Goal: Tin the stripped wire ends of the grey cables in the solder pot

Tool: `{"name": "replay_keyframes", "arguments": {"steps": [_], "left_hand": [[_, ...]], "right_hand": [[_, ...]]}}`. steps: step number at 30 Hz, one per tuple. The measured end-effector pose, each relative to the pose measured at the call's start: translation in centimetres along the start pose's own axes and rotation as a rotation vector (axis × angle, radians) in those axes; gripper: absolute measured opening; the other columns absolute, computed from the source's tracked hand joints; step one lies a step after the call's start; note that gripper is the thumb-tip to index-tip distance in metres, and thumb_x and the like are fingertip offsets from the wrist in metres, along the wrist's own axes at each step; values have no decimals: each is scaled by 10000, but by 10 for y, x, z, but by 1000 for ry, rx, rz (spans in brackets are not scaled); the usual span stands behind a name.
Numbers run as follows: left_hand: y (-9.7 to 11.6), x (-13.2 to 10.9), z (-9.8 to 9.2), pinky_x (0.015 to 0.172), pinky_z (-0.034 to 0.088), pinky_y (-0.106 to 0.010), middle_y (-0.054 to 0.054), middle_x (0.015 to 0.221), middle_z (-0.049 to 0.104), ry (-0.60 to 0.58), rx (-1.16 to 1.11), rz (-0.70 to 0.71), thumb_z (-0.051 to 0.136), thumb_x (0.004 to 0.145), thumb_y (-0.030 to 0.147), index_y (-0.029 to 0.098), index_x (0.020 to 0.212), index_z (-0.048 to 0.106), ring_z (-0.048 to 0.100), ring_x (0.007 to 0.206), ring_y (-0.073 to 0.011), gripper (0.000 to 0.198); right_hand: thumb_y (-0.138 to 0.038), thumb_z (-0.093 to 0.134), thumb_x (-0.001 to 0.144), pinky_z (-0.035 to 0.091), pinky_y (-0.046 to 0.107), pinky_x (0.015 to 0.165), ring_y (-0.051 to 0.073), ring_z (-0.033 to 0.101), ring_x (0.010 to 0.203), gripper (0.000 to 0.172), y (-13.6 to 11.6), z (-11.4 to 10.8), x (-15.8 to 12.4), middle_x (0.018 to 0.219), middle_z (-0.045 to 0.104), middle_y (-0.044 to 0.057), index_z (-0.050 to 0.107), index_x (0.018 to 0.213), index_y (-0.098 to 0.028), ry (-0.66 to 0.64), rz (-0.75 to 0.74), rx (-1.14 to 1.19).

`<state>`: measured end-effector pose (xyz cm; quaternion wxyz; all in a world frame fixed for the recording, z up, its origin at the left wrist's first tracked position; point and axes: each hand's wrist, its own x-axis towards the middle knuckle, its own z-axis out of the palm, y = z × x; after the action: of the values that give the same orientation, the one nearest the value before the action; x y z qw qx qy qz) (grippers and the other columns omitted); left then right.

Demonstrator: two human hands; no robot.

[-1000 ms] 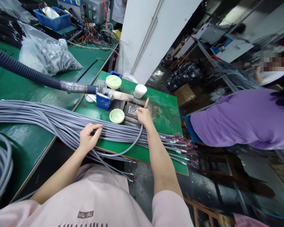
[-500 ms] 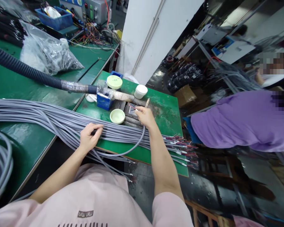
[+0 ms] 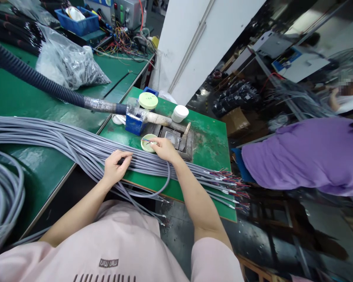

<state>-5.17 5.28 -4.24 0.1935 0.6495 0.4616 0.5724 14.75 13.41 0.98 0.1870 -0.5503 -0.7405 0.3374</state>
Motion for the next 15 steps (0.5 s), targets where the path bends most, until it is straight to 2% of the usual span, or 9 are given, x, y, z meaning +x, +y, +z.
{"name": "replay_keyframes", "arguments": {"steps": [5,8,11,15], "left_hand": [[0,0,0,686,459,-307,-31,727,700,9,-13,11,571,843,211,201,852,701,608,669,-156,130],[0,0,0,688,464,-310,-33,742,707,2,-12,-3,572,843,217,204,847,703,613,676,-159,132],[0,0,0,689,462,-309,-36,765,714,-4,-13,-3,577,841,211,204,851,703,619,692,-161,127],[-1,0,0,695,461,-304,-37,777,715,5,-20,25,583,837,189,193,866,697,619,694,-156,117]], "right_hand": [[-324,526,782,191,218,452,72,277,441,389,-4,-11,-7,468,377,-63,723,1045,-118,23,25,19],[-351,549,771,196,218,434,69,281,412,431,-3,-30,-15,449,381,-68,697,1086,-98,127,85,96],[-337,554,758,203,220,403,75,295,368,456,7,-50,-19,420,374,-74,677,1112,-77,268,189,122],[-291,535,752,273,223,396,88,352,356,420,34,-58,-13,422,421,-58,697,1076,-79,332,302,29]]}}
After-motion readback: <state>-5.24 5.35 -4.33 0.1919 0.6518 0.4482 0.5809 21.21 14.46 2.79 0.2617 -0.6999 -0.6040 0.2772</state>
